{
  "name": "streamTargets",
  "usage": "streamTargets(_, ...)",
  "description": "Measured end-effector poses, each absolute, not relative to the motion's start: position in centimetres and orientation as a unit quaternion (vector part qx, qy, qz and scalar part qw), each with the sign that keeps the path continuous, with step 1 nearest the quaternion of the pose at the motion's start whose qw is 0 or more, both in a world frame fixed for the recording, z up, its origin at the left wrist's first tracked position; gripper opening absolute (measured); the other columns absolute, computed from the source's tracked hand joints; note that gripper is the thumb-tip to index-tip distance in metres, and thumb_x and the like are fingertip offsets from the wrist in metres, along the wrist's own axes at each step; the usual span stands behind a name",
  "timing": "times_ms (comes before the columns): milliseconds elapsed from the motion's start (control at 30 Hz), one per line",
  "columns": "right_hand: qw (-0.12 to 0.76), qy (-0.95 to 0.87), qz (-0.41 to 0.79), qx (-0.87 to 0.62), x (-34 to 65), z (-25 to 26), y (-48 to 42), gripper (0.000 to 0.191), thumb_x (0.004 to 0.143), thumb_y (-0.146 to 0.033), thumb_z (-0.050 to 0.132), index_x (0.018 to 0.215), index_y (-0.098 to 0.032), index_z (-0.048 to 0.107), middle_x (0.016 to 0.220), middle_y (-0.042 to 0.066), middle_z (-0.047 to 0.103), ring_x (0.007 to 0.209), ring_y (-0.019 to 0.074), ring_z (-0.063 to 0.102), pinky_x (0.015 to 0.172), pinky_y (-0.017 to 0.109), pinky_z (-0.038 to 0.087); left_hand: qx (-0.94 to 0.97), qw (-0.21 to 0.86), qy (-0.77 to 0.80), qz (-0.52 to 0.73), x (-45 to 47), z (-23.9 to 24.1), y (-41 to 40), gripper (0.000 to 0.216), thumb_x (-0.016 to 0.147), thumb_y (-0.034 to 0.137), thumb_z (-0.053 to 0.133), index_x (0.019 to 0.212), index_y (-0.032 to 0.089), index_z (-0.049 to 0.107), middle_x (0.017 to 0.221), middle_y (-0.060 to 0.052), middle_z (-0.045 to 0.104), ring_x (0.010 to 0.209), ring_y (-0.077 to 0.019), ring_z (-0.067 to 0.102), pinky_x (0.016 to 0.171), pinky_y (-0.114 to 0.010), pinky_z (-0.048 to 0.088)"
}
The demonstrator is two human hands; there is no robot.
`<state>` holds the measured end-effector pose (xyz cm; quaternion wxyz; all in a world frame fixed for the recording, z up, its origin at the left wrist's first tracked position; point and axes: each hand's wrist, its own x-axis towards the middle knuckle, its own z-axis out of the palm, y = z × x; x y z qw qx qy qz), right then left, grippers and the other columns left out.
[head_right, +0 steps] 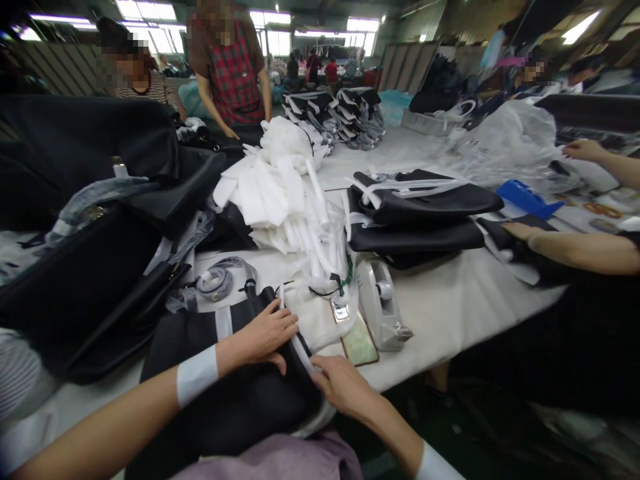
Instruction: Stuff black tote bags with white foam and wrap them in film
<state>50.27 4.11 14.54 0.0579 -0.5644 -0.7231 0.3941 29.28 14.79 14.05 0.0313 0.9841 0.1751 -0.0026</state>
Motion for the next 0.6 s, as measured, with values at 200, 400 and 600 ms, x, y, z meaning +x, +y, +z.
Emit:
streamTargets(200,0.050,-0.736,0.411,-0.535,50.2,14.2,3.8,0.015,0.082,-0.012,0.045,0.087,-0.019,0.056,0.084,0.002,0.062,0.081,0.0172,0.056,0.072,0.026,0.036,0.987,0.070,0.134,-0.059,31.1,14.6,14.7,0.068,0.067,0.071,0.068,0.111,0.020,0.056,0.103,-0.010,0.064,0.099,-0.0319,0.055,0.098,-0.064,0.031)
streamTargets(400,0.022,-0.723,0.391,-0.569,50.8,12.5,3.3,0.014,0.073,-0.009,0.054,0.083,-0.019,0.056,0.083,0.002,0.062,0.081,0.0182,0.056,0.068,0.026,0.035,0.968,0.065,0.171,-0.174,34.6,13.8,13.7,0.087,0.044,0.060,0.087,0.109,0.010,0.059,0.105,-0.018,0.066,0.104,-0.0352,0.055,0.104,-0.068,0.023)
streamTargets(600,0.075,-0.736,0.289,-0.607,50.7,10.1,2.0,0.014,0.072,-0.009,0.050,0.075,-0.019,0.060,0.082,0.003,0.058,0.076,0.0175,0.054,0.064,0.027,0.033,0.972,0.117,0.166,-0.122,33.9,13.1,14.3,0.067,0.051,0.057,0.085,0.098,0.016,0.061,0.098,-0.010,0.068,0.101,-0.0313,0.056,0.106,-0.065,0.022)
